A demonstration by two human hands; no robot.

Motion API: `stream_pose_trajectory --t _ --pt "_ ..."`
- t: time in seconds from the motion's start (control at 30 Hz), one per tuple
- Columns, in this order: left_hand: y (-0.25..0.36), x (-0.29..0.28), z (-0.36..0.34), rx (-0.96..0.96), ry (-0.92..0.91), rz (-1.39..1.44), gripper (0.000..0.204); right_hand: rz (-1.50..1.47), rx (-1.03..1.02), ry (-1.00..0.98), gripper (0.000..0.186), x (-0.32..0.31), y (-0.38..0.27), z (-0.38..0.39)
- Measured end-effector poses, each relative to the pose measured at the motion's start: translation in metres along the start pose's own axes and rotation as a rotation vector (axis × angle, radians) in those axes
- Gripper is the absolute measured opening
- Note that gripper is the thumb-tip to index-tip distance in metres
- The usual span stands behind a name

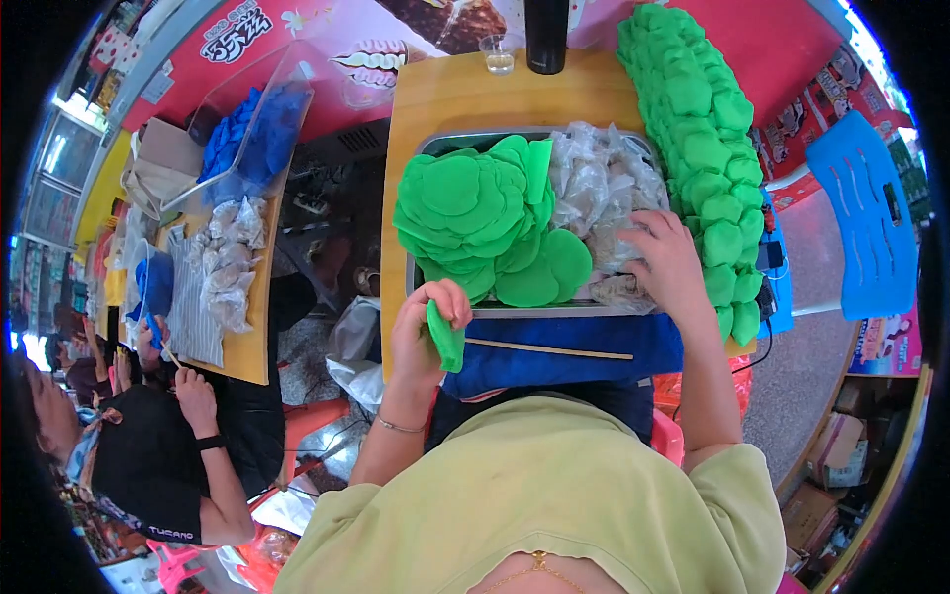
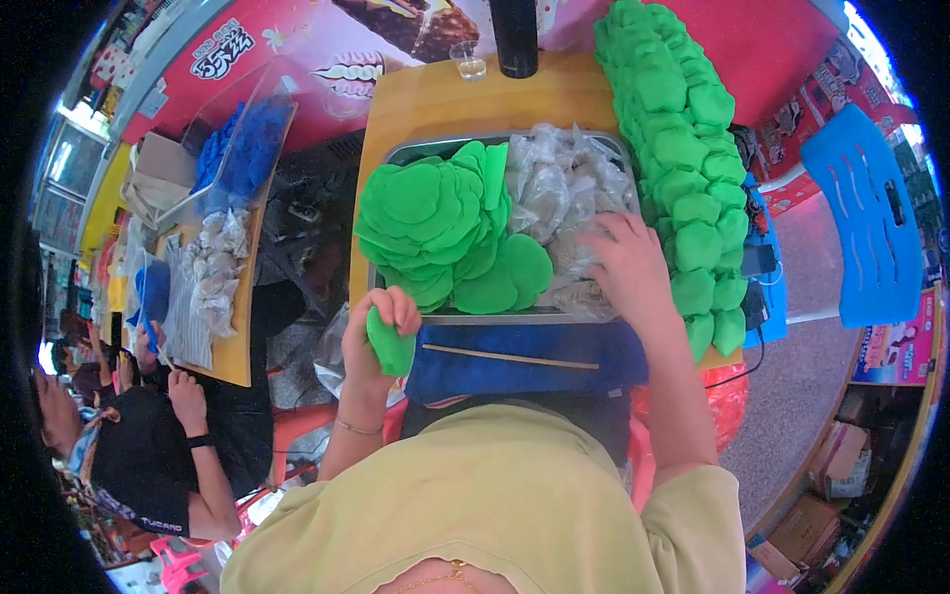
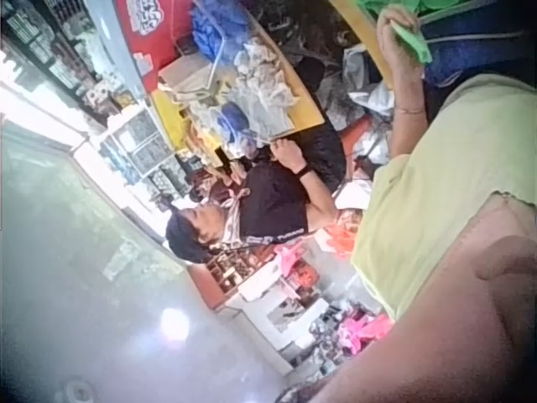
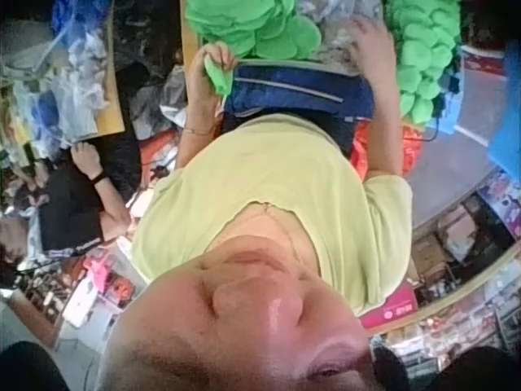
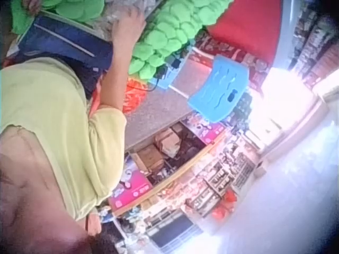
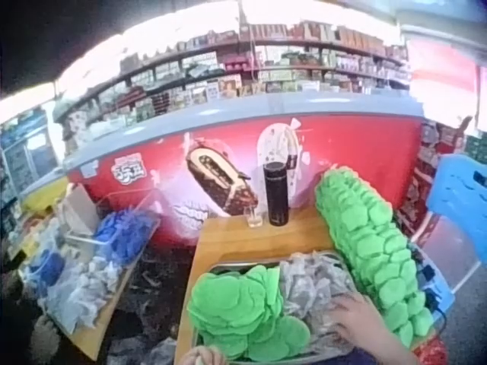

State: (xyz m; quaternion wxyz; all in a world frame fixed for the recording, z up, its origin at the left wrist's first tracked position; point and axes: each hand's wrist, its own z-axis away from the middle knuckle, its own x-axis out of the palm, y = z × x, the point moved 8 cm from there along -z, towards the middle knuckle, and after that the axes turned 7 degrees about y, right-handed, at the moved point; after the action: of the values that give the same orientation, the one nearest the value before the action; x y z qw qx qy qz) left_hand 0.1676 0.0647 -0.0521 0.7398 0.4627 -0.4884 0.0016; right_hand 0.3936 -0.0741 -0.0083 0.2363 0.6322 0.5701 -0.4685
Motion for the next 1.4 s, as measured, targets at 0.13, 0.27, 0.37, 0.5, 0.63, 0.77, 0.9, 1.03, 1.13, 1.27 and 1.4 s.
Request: stream_pose_trajectory --t 0.13,0.27,0.37,0.5,0.63,0.77,0.9,1.03,1.13,1.27,1.4 --pt "0.002 0.0 0.005 -0.01 -0.008 -0.055 0.023 -0.11 -0.023 0.053 0.018 -0.004 0.014 -0.003" --pt "-0.008 -0.003 0.009 -0.096 -0.101 -0.229 0.021 -0.201 -0.008 0.191 0.008 -0.031 0.001 -0.019" --pt "-0.022 0.015 0.013 -0.099 -0.087 -0.403 0.019 -0.354 0.115 0.254 0.005 -0.057 -0.012 -0.028" --pt "-0.025 0.06 0.018 0.084 -0.169 -0.739 0.066 -0.576 0.257 0.176 0.007 -0.074 -0.042 -0.031" --pt "-0.009 0.102 0.023 0.388 -0.22 -0.944 0.072 -0.819 0.304 0.095 0.01 -0.073 -0.071 -0.025" --pt "-0.035 0.084 0.016 0.166 -0.272 -0.767 0.039 -0.904 0.374 0.012 0.011 -0.059 -0.073 -0.018" --pt "-0.042 0.074 0.021 -0.139 -0.22 -0.321 0.028 -1.219 0.522 -0.053 0.014 -0.033 -0.059 -0.007" --pt "-0.042 0.069 0.018 -0.176 -0.158 -0.265 0.029 -1.59 0.838 -0.047 0.022 0.018 -0.05 0.024" --pt "-0.038 0.061 0.014 -0.206 -0.136 -0.237 0.03 -1.789 0.96 -0.099 0.029 0.038 -0.059 0.044" --pt "-0.034 0.059 0.008 -0.204 -0.115 -0.237 0.032 -1.827 0.911 -0.294 0.038 0.045 -0.101 0.056" --pt "-0.029 0.06 0.006 -0.119 -0.043 -0.264 0.036 -1.851 1.001 -0.274 0.038 0.063 -0.103 0.068"
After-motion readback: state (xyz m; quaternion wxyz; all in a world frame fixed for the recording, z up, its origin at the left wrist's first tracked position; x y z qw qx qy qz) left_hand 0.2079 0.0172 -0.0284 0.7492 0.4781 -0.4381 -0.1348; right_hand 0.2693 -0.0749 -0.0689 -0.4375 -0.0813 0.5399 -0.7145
